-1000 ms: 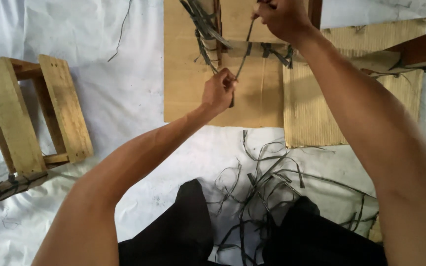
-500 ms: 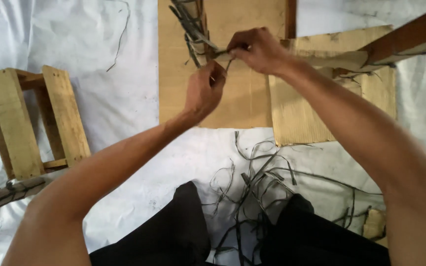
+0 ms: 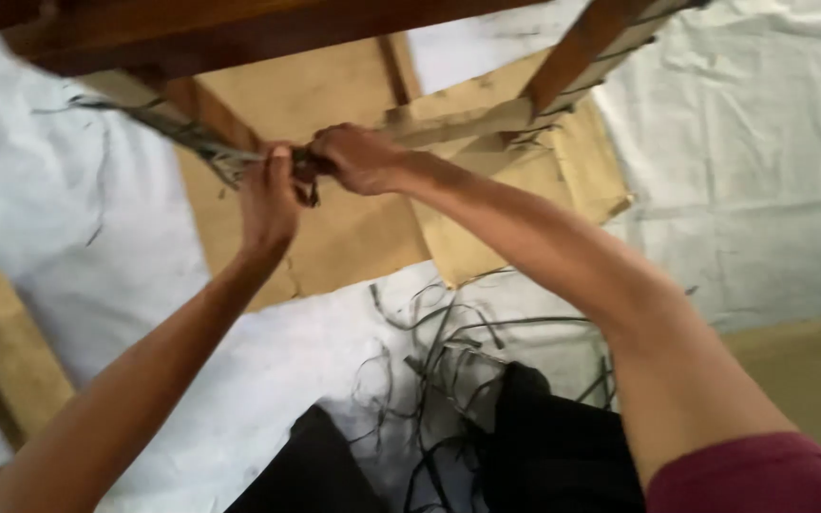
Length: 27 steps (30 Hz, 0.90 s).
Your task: Wrapping and securing the legs of a table with protective straps and cardboard pieces.
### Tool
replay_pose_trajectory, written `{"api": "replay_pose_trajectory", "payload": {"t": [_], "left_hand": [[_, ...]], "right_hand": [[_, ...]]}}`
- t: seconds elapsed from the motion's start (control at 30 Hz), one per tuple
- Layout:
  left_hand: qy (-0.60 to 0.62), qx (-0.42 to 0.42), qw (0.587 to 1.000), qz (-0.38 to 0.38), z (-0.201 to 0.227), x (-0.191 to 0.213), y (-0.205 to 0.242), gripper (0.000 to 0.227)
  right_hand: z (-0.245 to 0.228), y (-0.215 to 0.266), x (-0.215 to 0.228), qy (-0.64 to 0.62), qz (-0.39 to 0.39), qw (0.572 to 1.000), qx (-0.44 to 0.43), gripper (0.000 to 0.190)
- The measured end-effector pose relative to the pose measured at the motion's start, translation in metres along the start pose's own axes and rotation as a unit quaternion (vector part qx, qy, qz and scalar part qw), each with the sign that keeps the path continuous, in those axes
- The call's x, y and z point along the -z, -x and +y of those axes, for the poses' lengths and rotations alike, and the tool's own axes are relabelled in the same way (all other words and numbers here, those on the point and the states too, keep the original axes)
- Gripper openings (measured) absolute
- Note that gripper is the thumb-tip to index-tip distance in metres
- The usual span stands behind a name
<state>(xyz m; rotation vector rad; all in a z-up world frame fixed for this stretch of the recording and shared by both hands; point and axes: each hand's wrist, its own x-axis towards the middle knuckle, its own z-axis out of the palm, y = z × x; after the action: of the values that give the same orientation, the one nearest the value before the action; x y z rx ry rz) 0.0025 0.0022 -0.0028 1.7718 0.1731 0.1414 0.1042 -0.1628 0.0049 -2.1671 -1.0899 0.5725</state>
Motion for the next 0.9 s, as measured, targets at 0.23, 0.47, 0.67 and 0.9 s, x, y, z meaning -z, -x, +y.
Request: {"api": "replay_pose_trajectory", "payload": {"t": [0.23, 0.47, 0.67, 0.9], "left_hand": [[0.019, 0.173, 0.982, -0.079, -0.038, 0.004, -0.013, 0.032], [-0.089, 0.168, 0.979, -0.072, -0.054, 0.003, -0.019, 0.039], [-0.029, 0.25, 0.964, -0.081, -0.05, 0.001, -0.027, 0.036], [0.176, 0.246, 0.952, -0.043, -0.133, 0.007, -0.023, 0.02]], "right_hand": [[0.031, -0.009, -0.018, 0.019, 0.037, 0.997, 0.062, 0.019], [-0.002, 0.003, -0.01, 0.228, 0.04, 0.963, 0.138, 0.02], [0.037, -0.002, -0.044, 0.359, 0.1, 0.91, 0.183, 0.023], [0.028, 0.001, -0.029, 0.009, 0.067, 0.993, 0.094, 0.041]]}}
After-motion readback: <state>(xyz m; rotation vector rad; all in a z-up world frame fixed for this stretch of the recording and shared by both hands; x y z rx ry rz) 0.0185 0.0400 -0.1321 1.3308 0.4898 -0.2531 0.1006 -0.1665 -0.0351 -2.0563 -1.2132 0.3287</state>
